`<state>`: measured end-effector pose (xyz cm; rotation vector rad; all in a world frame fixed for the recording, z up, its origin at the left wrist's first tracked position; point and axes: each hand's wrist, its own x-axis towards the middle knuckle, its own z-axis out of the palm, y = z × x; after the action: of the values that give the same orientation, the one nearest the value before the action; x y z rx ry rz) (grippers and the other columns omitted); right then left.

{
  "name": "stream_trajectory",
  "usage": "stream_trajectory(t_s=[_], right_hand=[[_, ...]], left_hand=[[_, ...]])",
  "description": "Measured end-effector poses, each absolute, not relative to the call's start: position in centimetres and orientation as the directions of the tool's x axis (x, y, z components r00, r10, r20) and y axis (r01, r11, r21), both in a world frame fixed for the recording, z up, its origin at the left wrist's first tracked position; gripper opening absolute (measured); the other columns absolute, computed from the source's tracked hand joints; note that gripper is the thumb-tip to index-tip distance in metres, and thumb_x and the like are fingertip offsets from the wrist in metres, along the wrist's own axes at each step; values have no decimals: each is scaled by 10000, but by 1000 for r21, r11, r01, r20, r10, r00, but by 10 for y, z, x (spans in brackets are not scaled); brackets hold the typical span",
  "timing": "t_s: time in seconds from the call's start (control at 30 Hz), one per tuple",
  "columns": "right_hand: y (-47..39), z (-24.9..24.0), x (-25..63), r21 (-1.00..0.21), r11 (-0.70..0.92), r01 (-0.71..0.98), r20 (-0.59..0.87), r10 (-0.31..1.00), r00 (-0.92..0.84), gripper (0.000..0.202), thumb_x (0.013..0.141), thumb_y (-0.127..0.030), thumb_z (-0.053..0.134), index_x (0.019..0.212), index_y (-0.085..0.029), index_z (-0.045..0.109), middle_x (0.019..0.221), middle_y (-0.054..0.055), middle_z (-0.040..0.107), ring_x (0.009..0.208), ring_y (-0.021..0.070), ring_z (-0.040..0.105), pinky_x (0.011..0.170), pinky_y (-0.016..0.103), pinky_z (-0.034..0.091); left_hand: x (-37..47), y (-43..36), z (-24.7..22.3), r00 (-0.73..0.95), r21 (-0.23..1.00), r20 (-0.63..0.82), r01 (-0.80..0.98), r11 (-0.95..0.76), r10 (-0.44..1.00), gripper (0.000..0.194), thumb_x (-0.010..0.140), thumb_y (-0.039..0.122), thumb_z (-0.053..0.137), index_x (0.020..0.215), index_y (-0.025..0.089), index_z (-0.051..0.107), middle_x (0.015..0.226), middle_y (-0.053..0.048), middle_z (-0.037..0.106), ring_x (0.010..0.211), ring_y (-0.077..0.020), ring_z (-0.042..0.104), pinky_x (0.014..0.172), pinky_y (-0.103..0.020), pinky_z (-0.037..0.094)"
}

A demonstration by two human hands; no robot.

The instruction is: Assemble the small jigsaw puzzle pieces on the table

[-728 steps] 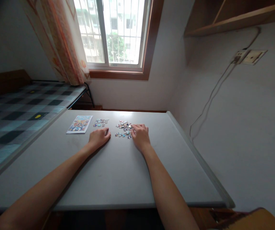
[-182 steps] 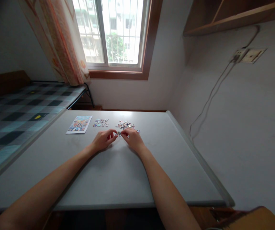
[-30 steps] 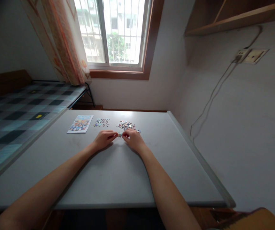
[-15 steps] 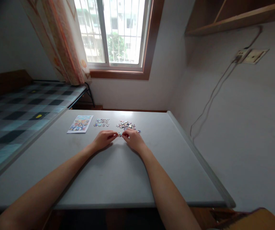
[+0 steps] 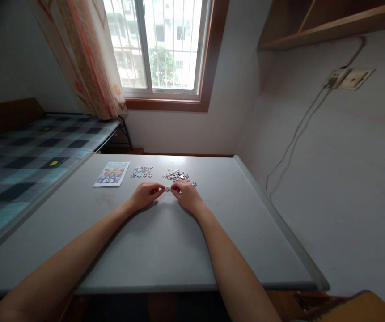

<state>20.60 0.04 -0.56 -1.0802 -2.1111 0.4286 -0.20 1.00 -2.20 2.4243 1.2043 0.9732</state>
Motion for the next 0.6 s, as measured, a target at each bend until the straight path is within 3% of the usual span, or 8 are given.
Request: stream_trajectory(t_s=[0.6], right_hand=[[0,-6,206,-568,592,572,450,805,-386,113,831,-155,568,743,-177,635,765,17,606,693,120,522,693,249,413]], left_hand=[[-1,10,-21,414,507,446,614,-605,794,227,860,325,561,937,192,728,584,17,626,497,-69,476,540,-183,352]])
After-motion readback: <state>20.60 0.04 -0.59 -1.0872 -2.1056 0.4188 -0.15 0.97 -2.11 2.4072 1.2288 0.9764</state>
